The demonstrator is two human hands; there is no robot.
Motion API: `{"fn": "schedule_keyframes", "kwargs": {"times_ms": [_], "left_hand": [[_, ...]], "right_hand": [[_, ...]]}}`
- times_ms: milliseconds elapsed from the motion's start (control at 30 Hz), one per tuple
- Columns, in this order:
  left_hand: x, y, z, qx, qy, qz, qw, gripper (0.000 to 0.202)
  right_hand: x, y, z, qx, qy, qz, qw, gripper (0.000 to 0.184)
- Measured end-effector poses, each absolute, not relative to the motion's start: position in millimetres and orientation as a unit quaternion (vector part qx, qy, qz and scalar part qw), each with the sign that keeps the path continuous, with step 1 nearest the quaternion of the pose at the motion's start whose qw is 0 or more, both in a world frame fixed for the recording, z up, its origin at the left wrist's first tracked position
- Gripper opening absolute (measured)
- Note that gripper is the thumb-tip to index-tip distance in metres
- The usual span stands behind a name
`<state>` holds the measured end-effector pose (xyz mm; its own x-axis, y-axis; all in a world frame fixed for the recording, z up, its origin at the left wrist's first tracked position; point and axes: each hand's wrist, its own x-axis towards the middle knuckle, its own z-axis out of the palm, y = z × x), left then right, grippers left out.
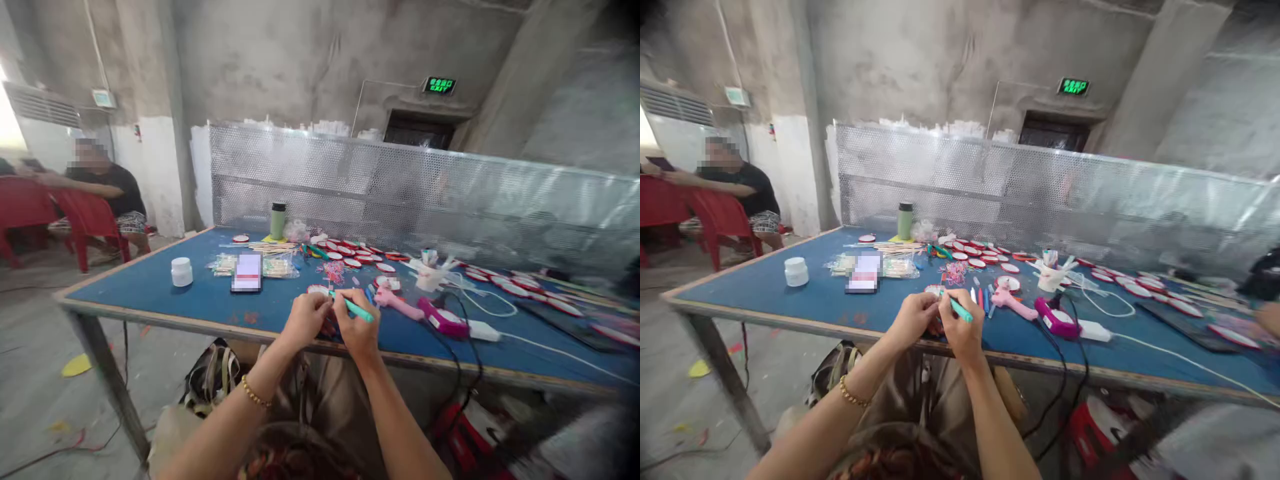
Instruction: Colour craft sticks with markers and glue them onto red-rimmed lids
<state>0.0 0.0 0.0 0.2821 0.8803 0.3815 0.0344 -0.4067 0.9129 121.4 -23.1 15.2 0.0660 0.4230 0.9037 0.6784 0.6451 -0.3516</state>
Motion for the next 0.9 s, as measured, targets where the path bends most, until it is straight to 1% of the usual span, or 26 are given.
{"fn": "schedule_keyframes", "kwargs": {"times_ms": [200, 433, 667, 900], "left_hand": [[0.7, -0.3, 3.2, 0.671, 0.332, 0.494, 0.442, 0.029], [1.2, -2.3, 4.5, 0.660, 0.324, 0.495, 0.462, 0.028], [1.5, -3.4, 6.5, 0.655, 0.319, 0.489, 0.479, 0.026], [0.8, -3.1, 6.3, 0.654, 0.322, 0.491, 0.477, 0.025]], "right_hand": [[119.5, -24.5, 15.0, -0.408, -0.671, -0.099, 0.611, 0.017], [119.3, -23.7, 14.9, -0.406, -0.668, -0.087, 0.617, 0.013], [120.1, -25.1, 12.9, -0.413, -0.648, -0.087, 0.633, 0.017], [119.5, -26.5, 15.1, -0.412, -0.666, -0.087, 0.615, 0.017]]}}
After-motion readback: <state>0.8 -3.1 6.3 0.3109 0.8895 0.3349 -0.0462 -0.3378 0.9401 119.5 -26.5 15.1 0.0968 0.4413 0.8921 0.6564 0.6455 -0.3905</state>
